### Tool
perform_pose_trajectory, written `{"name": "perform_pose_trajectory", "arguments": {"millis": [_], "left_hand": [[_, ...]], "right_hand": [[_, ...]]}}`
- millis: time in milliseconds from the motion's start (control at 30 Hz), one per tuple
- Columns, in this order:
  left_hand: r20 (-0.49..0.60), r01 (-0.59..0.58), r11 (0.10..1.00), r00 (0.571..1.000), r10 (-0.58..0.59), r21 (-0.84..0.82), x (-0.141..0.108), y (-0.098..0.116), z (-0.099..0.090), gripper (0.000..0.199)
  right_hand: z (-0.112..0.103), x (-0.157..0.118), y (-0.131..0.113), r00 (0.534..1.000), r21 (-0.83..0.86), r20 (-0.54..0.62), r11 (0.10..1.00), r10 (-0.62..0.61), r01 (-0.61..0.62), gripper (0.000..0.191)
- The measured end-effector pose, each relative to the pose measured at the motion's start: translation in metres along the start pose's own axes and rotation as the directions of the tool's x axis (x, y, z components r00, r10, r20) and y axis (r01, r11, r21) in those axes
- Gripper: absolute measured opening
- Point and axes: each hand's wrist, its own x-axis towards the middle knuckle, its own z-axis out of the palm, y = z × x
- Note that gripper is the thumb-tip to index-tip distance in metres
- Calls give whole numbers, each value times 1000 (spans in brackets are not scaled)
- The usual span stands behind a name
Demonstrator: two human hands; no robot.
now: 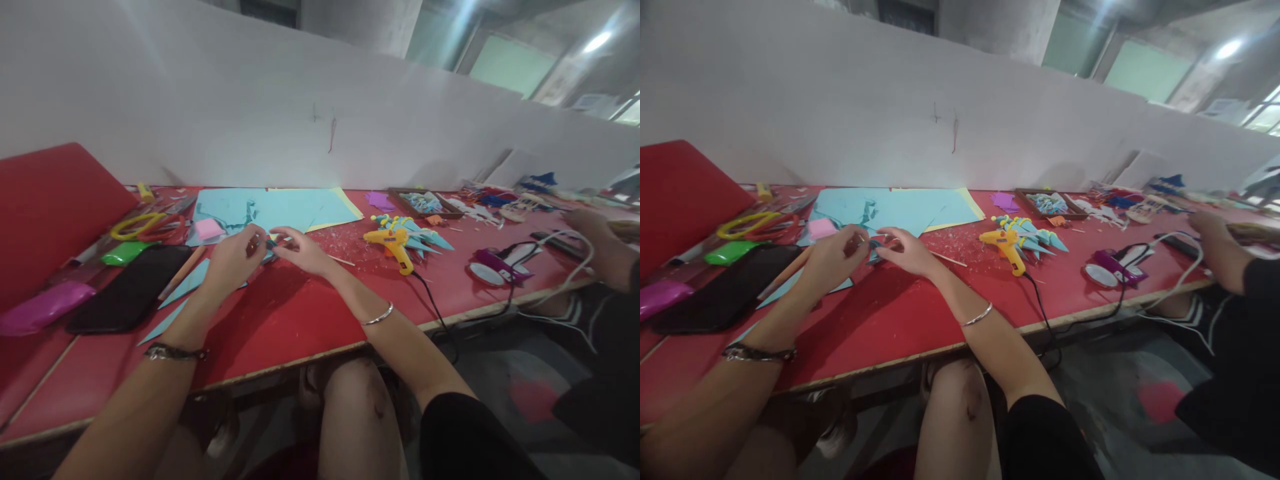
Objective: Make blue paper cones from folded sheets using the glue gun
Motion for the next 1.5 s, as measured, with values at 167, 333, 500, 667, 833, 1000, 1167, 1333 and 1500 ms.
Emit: {"name": "perform_pose_trajectory", "arguments": {"millis": [167, 333, 500, 667, 833, 1000, 1167, 1333, 1500], "left_hand": [[9, -8, 1000, 1000, 8, 2, 1, -1, 1, 18], [21, -30, 999, 999, 30, -24, 2, -1, 2, 19], [61, -63, 998, 996, 65, -26, 2, -2, 3, 23], [52, -65, 995, 997, 61, 80, 0, -2, 3, 25], [47, -133, 980, 991, 127, 150, 0, -4, 5, 19], [60, -179, 973, 983, 171, 149, 1, -7, 5, 18], [51, -188, 972, 982, 182, 141, 1, -8, 6, 18], [67, -187, 974, 982, 179, 126, 2, -10, 8, 19], [110, -175, 977, 981, 162, 122, 3, -10, 9, 21]], "right_hand": [[-3, -1, -2, 996, 107, 72, 993, 48, -56, 26], [-4, 1, 3, 998, 153, 25, 986, 59, -62, 25], [-2, 2, 5, 996, 190, -3, 977, 94, -92, 24], [-2, 3, 5, 996, 187, -21, 979, 87, -81, 24], [-3, 2, 4, 996, 151, -33, 985, 84, -78, 25], [-3, 1, 1, 996, 189, -53, 980, 76, -65, 26], [-3, 1, 2, 994, 192, -71, 979, 78, -63, 26], [-3, 4, 5, 990, 150, -109, 986, 84, -68, 23], [-2, 7, 11, 966, 67, -233, 993, 111, -98, 15]]}}
